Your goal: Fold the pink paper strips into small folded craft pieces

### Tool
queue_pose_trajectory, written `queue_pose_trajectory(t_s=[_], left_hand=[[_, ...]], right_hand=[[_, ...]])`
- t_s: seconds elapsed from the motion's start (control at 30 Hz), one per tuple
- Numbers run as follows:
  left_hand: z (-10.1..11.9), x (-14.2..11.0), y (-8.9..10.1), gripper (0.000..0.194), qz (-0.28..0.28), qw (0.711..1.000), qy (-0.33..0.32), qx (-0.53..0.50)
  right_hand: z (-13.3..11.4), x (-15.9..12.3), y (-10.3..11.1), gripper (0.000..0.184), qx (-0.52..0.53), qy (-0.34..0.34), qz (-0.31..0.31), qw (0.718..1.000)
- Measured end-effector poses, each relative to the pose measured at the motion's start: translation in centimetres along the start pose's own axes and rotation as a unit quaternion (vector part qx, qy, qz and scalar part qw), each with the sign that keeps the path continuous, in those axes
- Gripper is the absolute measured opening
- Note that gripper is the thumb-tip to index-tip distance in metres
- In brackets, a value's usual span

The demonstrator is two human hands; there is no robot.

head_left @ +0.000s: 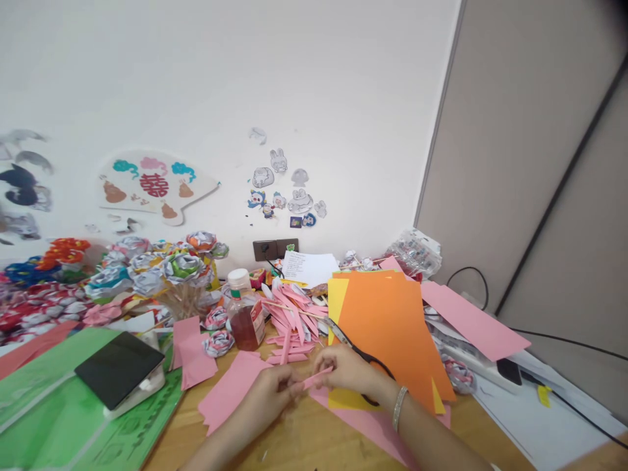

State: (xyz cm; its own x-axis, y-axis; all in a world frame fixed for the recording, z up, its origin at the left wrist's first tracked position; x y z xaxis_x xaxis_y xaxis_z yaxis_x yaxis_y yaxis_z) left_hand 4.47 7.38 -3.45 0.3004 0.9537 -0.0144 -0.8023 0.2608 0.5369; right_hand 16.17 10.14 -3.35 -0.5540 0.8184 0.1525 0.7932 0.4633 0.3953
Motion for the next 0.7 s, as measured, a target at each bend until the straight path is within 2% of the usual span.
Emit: queue_pose_trajectory(t_s=[0.1, 0.2, 0.27, 0.37, 0.43, 0.57, 0.63, 0.7], left_hand=[[0.3, -0.1, 0.4, 0.034, 0.016, 0.999, -0.008, 0.027], [-0.5, 0.2, 0.3, 0.036, -0.007, 1.0, 0.013, 0.003], [-1.0, 0.4, 0.3, 0.034, -0.023, 0.999, 0.02, -0.034], [-1.3, 0.5, 1.0, 0.033, -0.015, 0.998, 0.024, -0.054], [-1.3, 0.5, 1.3, 0.032, -0.016, 0.998, 0.031, -0.055], [-0.7, 0.4, 1.8, 0.025, 0.005, 0.999, 0.021, -0.047], [-0.1, 0.3, 2.4, 0.019, 0.037, 0.999, 0.0, -0.019], [0.6, 0.2, 3.2, 0.014, 0.069, 0.997, -0.019, 0.009]], right_hand=[[0.1, 0.0, 0.5, 0.019, -0.037, -0.008, 0.011, 0.999], [-0.4, 0.0, 0.9, 0.014, -0.042, 0.015, 0.019, 0.999], [-0.5, 0.0, 0.8, 0.015, 0.008, 0.012, -0.005, 1.0], [-0.2, -0.1, 0.3, 0.022, 0.116, -0.019, -0.045, 0.992], [0.0, -0.1, 0.3, 0.023, 0.138, -0.029, -0.043, 0.989], [1.0, 0.0, 0.0, 0.015, 0.088, -0.062, -0.019, 0.994], [1.1, 0.1, -0.1, 0.012, 0.014, -0.056, -0.007, 0.998], [0.5, 0.0, -0.2, 0.012, -0.085, -0.022, 0.005, 0.996]])
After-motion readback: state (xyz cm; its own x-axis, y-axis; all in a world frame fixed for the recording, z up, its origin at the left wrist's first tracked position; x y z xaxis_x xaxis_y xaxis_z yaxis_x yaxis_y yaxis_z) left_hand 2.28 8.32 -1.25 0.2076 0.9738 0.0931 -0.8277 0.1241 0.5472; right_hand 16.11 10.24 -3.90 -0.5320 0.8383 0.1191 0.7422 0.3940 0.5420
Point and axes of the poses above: each hand's wrist, its own x-axis towards the middle knuckle, its own y-axis out of the back of the hand, z = x × y, the point moved 8 cm from there along x, towards the middle knuckle, and after that the axes turned 2 degrees about x, right-handed, at the moved point
